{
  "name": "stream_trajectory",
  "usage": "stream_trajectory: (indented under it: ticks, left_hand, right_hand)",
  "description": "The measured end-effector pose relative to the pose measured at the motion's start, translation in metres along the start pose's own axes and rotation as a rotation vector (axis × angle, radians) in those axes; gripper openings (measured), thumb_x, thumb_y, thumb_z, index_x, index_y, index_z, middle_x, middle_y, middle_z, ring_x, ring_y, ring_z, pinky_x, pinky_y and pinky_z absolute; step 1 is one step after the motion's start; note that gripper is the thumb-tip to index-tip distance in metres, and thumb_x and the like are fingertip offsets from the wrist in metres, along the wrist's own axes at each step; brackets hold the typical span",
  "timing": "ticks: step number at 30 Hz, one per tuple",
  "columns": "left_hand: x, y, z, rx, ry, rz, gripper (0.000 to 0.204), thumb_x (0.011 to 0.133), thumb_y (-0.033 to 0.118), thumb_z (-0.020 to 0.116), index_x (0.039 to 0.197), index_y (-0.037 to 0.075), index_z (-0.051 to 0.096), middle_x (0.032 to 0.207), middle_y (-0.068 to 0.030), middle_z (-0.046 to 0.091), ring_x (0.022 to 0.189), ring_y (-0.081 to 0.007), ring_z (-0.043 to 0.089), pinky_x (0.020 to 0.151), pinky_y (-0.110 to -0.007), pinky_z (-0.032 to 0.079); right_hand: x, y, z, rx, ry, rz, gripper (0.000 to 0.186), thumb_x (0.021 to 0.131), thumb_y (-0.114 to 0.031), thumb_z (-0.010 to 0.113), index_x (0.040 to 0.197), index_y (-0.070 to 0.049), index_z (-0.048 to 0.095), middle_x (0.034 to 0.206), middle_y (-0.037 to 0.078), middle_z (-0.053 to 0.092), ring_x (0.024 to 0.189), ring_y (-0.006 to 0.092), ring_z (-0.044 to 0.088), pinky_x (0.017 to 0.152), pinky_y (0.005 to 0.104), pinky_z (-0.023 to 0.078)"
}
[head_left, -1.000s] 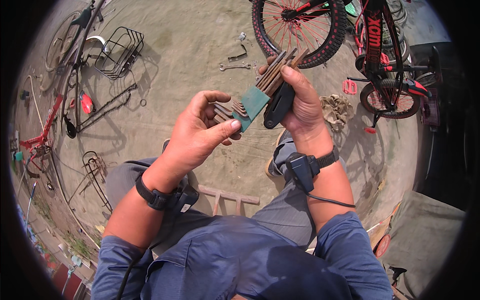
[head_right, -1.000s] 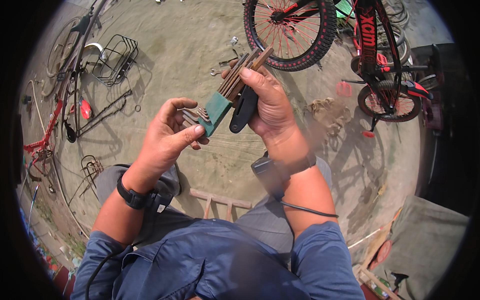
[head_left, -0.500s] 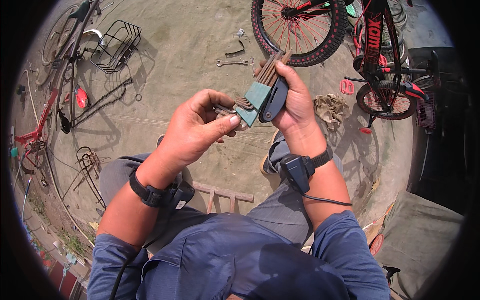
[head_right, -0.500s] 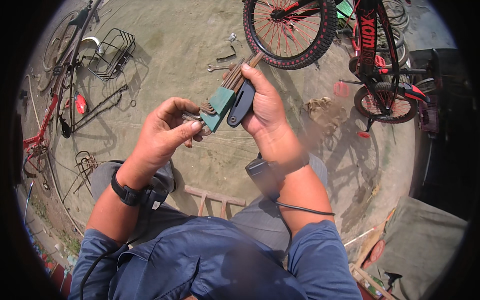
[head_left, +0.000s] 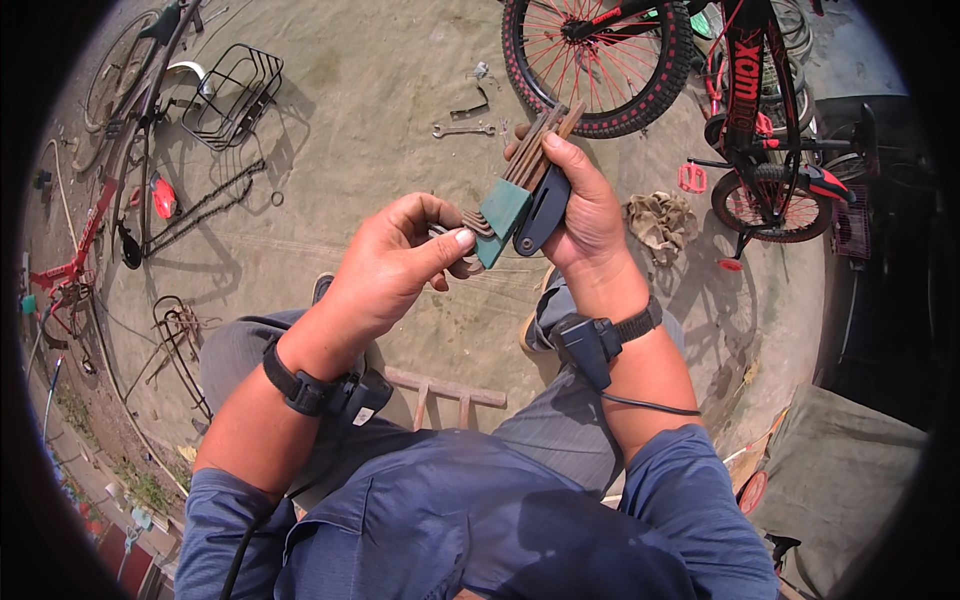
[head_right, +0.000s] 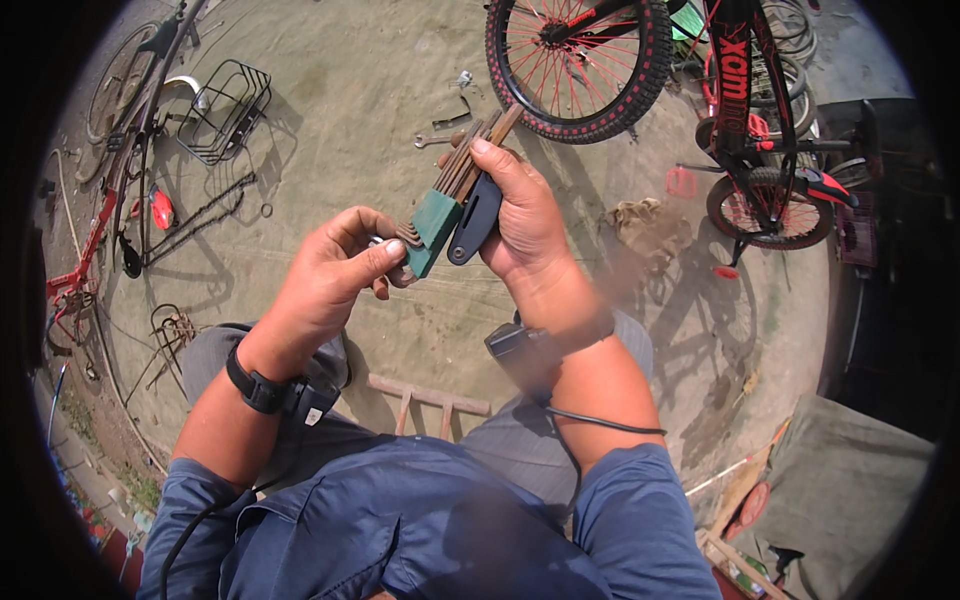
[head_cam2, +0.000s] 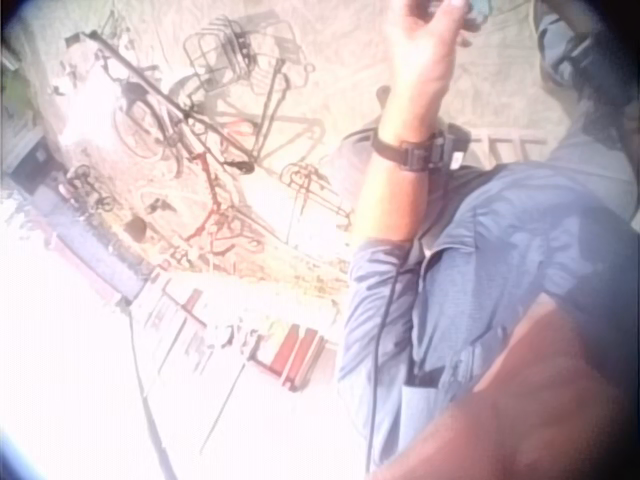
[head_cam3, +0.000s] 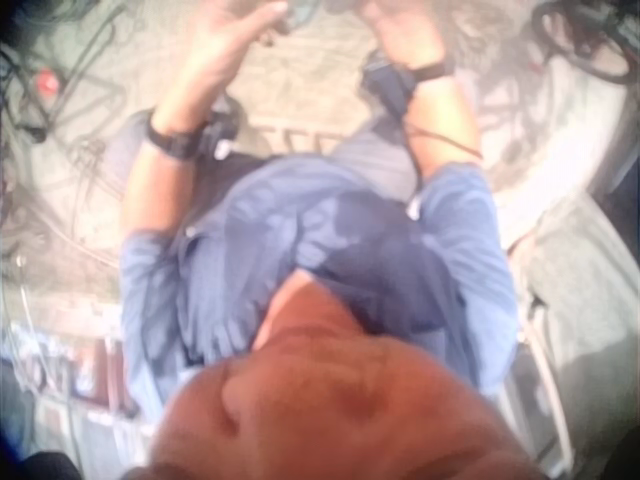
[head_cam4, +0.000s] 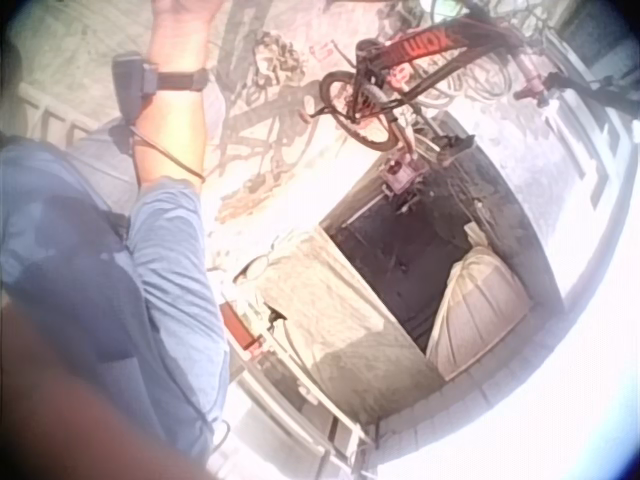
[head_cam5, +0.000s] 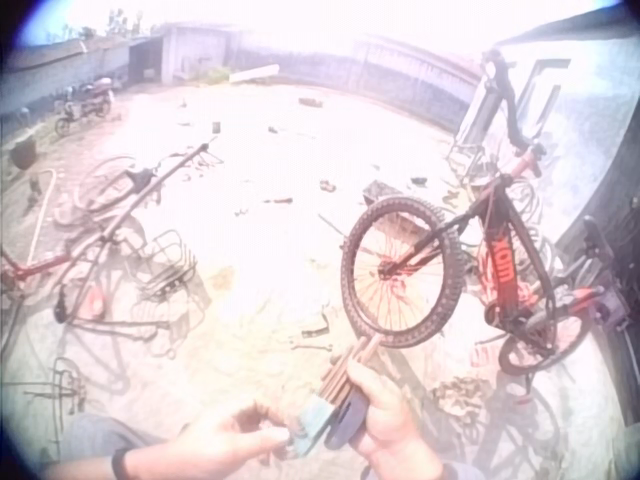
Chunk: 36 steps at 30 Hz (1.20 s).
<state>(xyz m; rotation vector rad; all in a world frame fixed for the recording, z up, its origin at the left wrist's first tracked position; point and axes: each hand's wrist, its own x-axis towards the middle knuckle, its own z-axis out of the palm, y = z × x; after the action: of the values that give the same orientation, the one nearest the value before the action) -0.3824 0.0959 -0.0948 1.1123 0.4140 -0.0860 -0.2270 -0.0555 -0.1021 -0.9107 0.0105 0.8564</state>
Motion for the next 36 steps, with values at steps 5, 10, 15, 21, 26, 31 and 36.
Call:
stream_trajectory:
  ticks: [5, 10, 15, 21, 26, 31, 36]
  left_hand:
    - [0.002, -0.002, 0.0, -0.056, -0.027, 0.0, 0.022, 0.093, 0.019, 0.07, 0.103, 0.001, 0.061, 0.093, -0.0063, 0.067, 0.081, -0.0141, 0.066, 0.07, -0.027, 0.052]
    - [0.004, -0.003, -0.002, -0.142, -0.025, -0.041, 0.021, 0.094, 0.015, 0.069, 0.103, -0.002, 0.061, 0.093, -0.0091, 0.067, 0.083, -0.0175, 0.068, 0.079, -0.031, 0.056]
    - [0.006, -0.002, -0.006, -0.199, -0.04, -0.107, 0.018, 0.091, 0.012, 0.071, 0.1, -0.003, 0.063, 0.093, -0.0097, 0.068, 0.084, -0.0183, 0.068, 0.079, -0.032, 0.056]
    - [0.01, -0.001, -0.01, -0.158, -0.05, -0.135, 0.017, 0.088, 0.01, 0.072, 0.096, -0.003, 0.064, 0.09, -0.0101, 0.068, 0.083, -0.0194, 0.068, 0.079, -0.033, 0.055]
    - [0.013, -0.001, -0.015, -0.108, -0.034, -0.117, 0.017, 0.087, 0.008, 0.072, 0.096, -0.004, 0.064, 0.09, -0.0111, 0.068, 0.083, -0.0203, 0.067, 0.08, -0.034, 0.054]
    - [0.015, -0.002, -0.017, -0.094, -0.028, -0.165, 0.019, 0.087, 0.009, 0.072, 0.098, -0.005, 0.065, 0.091, -0.0112, 0.068, 0.084, -0.0191, 0.067, 0.081, -0.033, 0.053]
    - [0.013, -0.006, -0.016, -0.02, 0.056, -0.22, 0.022, 0.088, 0.012, 0.073, 0.1, -0.004, 0.066, 0.091, -0.0076, 0.068, 0.082, -0.0133, 0.06, 0.076, -0.026, 0.047]
  right_hand:
    - [-0.004, -0.002, 0.007, -0.002, -0.039, -0.006, 0.028, 0.092, -0.021, 0.069, 0.111, -0.002, 0.062, 0.097, 0.011, 0.069, 0.083, 0.0169, 0.068, 0.076, 0.0324, 0.058]
    - [-0.006, -0.004, 0.009, -0.029, -0.076, -0.033, 0.025, 0.092, -0.019, 0.07, 0.111, -0.002, 0.063, 0.099, 0.01, 0.07, 0.085, 0.0154, 0.068, 0.078, 0.0306, 0.056]
    - [-0.008, -0.007, 0.009, -0.073, -0.118, -0.057, 0.025, 0.092, -0.017, 0.07, 0.111, -0.002, 0.064, 0.1, 0.01, 0.07, 0.088, 0.015, 0.068, 0.08, 0.0302, 0.055]
    - [-0.009, -0.007, 0.012, -0.137, -0.116, -0.081, 0.025, 0.092, -0.015, 0.069, 0.112, -0.001, 0.064, 0.099, 0.008, 0.07, 0.087, 0.0145, 0.067, 0.08, 0.0294, 0.055]
    - [-0.007, -0.004, 0.012, -0.175, -0.118, -0.116, 0.024, 0.092, -0.014, 0.07, 0.111, 0.0, 0.064, 0.098, 0.007, 0.069, 0.086, 0.0129, 0.066, 0.079, 0.0282, 0.054]
    - [-0.008, -0.003, 0.013, -0.256, -0.139, -0.147, 0.026, 0.091, -0.014, 0.071, 0.112, 0.001, 0.064, 0.097, 0.006, 0.069, 0.085, 0.0113, 0.065, 0.078, 0.0267, 0.053]
    - [-0.014, -0.007, 0.011, -0.394, -0.189, -0.09, 0.036, 0.091, -0.018, 0.071, 0.121, 0.001, 0.061, 0.105, 0.007, 0.067, 0.095, 0.0149, 0.065, 0.085, 0.0305, 0.053]
